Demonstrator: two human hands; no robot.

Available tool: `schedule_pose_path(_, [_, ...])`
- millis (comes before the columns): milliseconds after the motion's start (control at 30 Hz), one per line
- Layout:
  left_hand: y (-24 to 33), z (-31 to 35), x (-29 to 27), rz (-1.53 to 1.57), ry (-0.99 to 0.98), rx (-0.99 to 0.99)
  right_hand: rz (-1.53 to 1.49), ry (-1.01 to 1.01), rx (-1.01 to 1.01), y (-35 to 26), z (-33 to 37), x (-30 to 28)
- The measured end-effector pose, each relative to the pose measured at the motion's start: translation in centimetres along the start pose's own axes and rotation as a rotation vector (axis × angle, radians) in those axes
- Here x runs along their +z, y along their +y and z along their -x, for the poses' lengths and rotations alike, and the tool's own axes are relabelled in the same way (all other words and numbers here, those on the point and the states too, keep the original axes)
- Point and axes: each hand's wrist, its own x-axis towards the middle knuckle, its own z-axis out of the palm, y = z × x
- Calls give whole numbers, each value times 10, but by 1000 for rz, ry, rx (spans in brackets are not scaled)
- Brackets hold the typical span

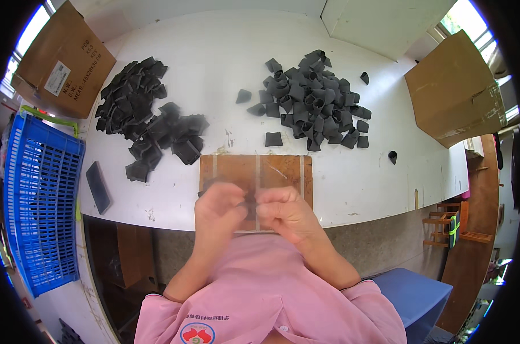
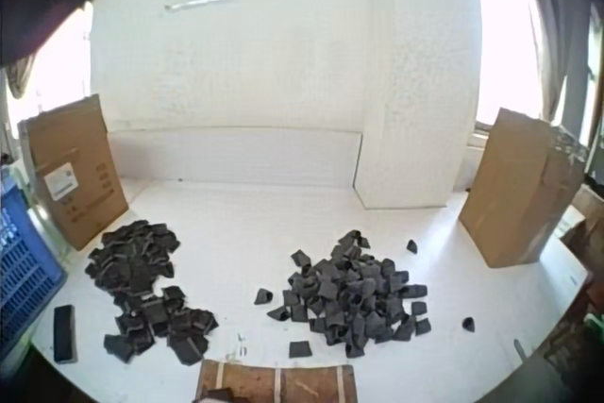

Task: Manually removing excess material or cleaning small gray rubber/foam parts on a workbench.

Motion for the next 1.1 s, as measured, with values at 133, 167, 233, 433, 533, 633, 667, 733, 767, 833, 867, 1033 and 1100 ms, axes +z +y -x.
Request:
schedule_pose_path(133, [-19, 1, 14, -693, 336, 715, -347, -201, 133, 4, 2, 8])
schedule_pose_path(167, [-21, 0, 13, -919, 411, 937, -303, -177, 117, 0, 3, 12])
schedule_pose_path(233, [-18, -1, 11, -1025, 307, 1058, -45, -181, 41, -7, 5, 11])
schedule_pose_path(433, [27, 11, 16, 15, -39, 251, 488, -84, -306, -46, 4, 24])
schedule_pose_path(533, [55, 8, 24, 556, -698, -55, 571, -252, -433, -68, 3, 38])
schedule_pose_path(633, [51, 0, 17, 346, -330, 15, 527, -187, -383, -63, -13, 35])
schedule_pose_path(667, [39, -10, 8, 386, -316, -41, 392, -217, -233, -46, -23, 18])
schedule_pose_path(733, [24, -19, -10, 430, -350, -53, 276, -235, -120, -32, -26, 12])
schedule_pose_path(767, [20, -19, -15, 473, -384, -74, 275, -239, -118, -33, -25, 14])
schedule_pose_path(833, [22, -21, -17, 567, -364, -131, 358, -200, -194, -38, -24, 19])
schedule_pose_path(867, [24, -22, -15, 661, -348, -190, 358, -202, -198, -42, -24, 21])
schedule_pose_path(1033, [23, -9, 1, 254, -207, 28, 324, -209, -89, -30, -28, 6])
schedule_pose_path(1100, [18, -9, 6, 62, -113, 136, 432, -150, -169, -36, -23, 12])
